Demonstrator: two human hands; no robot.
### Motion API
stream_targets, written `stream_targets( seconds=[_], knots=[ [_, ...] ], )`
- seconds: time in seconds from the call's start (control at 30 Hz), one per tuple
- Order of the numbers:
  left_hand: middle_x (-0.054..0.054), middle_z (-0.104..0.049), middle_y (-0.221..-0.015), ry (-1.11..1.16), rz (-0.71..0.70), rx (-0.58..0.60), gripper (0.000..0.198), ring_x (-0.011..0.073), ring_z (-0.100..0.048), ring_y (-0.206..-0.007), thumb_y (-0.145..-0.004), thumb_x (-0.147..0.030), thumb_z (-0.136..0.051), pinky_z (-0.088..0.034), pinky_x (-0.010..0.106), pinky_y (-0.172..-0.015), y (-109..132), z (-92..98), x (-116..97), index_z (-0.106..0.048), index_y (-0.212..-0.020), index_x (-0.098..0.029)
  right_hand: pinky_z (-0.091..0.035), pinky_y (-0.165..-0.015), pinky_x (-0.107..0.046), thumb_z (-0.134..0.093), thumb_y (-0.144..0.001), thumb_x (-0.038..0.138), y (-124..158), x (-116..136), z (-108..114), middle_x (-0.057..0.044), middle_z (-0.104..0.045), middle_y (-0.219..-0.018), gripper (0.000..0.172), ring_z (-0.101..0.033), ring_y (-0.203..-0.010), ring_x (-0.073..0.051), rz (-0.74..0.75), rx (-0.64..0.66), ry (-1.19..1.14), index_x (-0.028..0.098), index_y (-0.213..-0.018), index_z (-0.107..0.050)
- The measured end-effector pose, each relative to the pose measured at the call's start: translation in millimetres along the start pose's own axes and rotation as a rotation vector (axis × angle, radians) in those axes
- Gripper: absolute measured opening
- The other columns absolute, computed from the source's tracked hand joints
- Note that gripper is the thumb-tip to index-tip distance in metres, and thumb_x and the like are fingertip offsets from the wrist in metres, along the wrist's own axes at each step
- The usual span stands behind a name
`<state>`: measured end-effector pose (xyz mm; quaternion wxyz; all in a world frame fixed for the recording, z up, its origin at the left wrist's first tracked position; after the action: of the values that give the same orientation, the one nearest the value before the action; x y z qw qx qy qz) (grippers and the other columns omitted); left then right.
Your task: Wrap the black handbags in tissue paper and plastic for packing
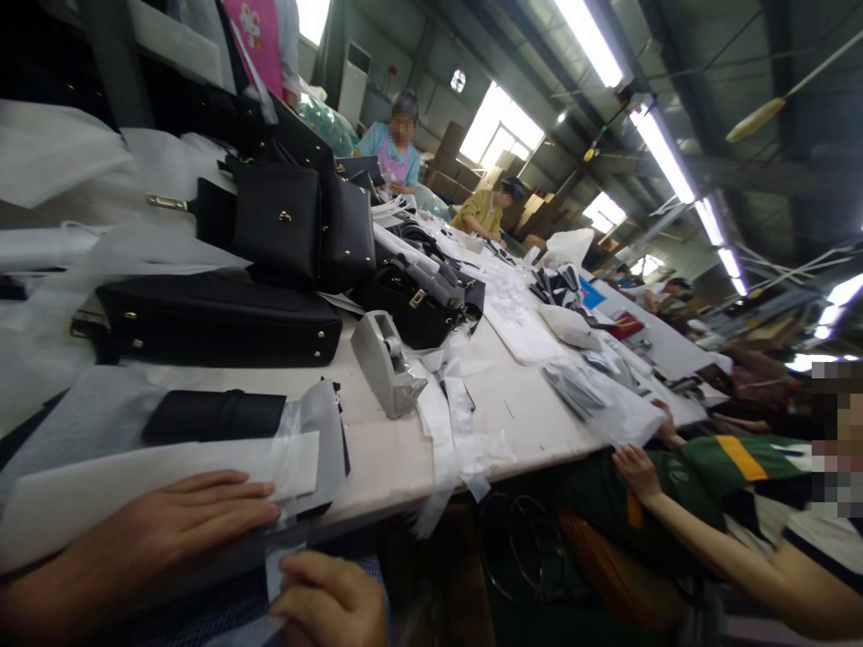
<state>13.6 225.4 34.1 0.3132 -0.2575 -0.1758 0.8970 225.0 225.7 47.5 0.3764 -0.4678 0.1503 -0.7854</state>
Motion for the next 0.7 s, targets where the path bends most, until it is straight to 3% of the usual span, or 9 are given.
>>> stream_targets(
  seconds=[0.1, 0.2, 0.3, 0.37, 0.43, 0.53, 0.63, 0.7],
  knots=[
    [-0.004, -0.072, -0.131, -0.013, -0.052, 0.021, 0.05, 0.0138, -0.072, -0.112, -0.099, -0.012, -0.051, -0.048, 0.025, -0.11, -2, 0.6, 0, -0.053, -0.144, -0.034, -0.063, -0.067, -0.027, -0.057, -0.097, 0.02, -24, 12, -2, -0.01, -0.077, -0.113, 0.019, -0.075, -0.076, -0.018, 0.085, 0.019, 0.175, 0.025, -0.096, -0.075],
    [-0.003, -0.075, -0.125, -0.051, -0.026, -0.012, 0.04, 0.0151, -0.074, -0.106, -0.101, -0.023, -0.056, -0.05, 0.025, -0.107, -4, 2.9, 3, -0.056, -0.14, -0.033, -0.063, -0.087, -0.036, -0.061, -0.094, 0.016, -41, 25, -6, -0.007, -0.077, -0.119, 0.017, -0.076, -0.096, -0.024, 0.289, 0.137, 0.397, 0.026, -0.096, -0.075],
    [-0.003, -0.077, -0.121, -0.064, -0.002, -0.032, 0.034, 0.0161, -0.074, -0.104, -0.102, -0.027, -0.056, -0.052, 0.025, -0.103, -6, 5.7, 1, -0.059, -0.135, -0.031, -0.049, -0.112, -0.041, -0.065, -0.094, 0.019, -41, 30, -10, 0.0, -0.074, -0.126, 0.013, -0.072, -0.112, -0.023, 0.43, 0.367, 0.325, 0.027, -0.102, -0.072],
    [-0.002, -0.078, -0.117, -0.062, -0.009, -0.051, 0.032, 0.0167, -0.074, -0.102, -0.103, -0.029, -0.053, -0.055, 0.025, -0.099, -8, 9.2, -2, -0.06, -0.134, -0.03, -0.047, -0.114, -0.037, -0.064, -0.096, 0.021, -38, 33, -6, 0.0, -0.075, -0.124, 0.017, -0.073, -0.109, -0.018, 0.448, 0.461, 0.171, 0.027, -0.112, -0.069],
    [-0.002, -0.078, -0.117, -0.08, -0.01, -0.063, 0.032, 0.0177, -0.074, -0.101, -0.104, -0.03, -0.05, -0.056, 0.026, -0.097, -9, 11.6, -3, -0.06, -0.134, -0.03, -0.054, -0.105, -0.032, -0.064, -0.098, 0.025, -41, 33, 2, -0.003, -0.078, -0.117, 0.029, -0.076, -0.101, -0.016, 0.429, 0.415, 0.075, 0.025, -0.127, -0.063],
    [-0.003, -0.076, -0.121, -0.1, -0.002, -0.031, 0.033, 0.0179, -0.074, -0.103, -0.104, -0.031, -0.051, -0.056, 0.027, -0.098, -9, 9.0, -2, -0.058, -0.137, -0.03, -0.057, -0.101, -0.035, -0.063, -0.098, 0.023, -53, 28, 8, -0.005, -0.078, -0.116, 0.04, -0.076, -0.1, -0.019, 0.41, 0.256, 0.228, 0.025, -0.138, -0.058],
    [-0.001, -0.075, -0.123, -0.088, 0.003, -0.013, 0.035, 0.0171, -0.073, -0.104, -0.103, -0.029, -0.054, -0.054, 0.026, -0.099, -8, 5.6, -1, -0.057, -0.138, -0.029, -0.049, -0.111, -0.04, -0.055, -0.101, 0.017, -63, 26, -1, 0.0, -0.078, -0.115, 0.03, -0.075, -0.103, -0.019, 0.495, 0.216, 0.411, 0.029, -0.126, -0.068],
    [0.0, -0.075, -0.122, -0.085, 0.008, -0.031, 0.035, 0.0169, -0.073, -0.104, -0.102, -0.027, -0.056, -0.054, 0.026, -0.1, -7, 5.7, 0, -0.058, -0.137, -0.029, -0.049, -0.11, -0.038, -0.056, -0.101, 0.015, -68, 25, -7, 0.003, -0.081, -0.104, 0.025, -0.075, -0.097, -0.017, 0.546, 0.195, 0.423, 0.03, -0.112, -0.073]
  ],
)
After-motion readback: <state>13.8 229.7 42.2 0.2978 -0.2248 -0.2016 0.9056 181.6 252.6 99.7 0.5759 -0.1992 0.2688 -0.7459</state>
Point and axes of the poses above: each hand's wrist, its own y-axis away from the middle knuckle, its own z-axis out of the back of the hand, x = y × z, the point moved 7 cm from there along -y, towards the middle knuckle
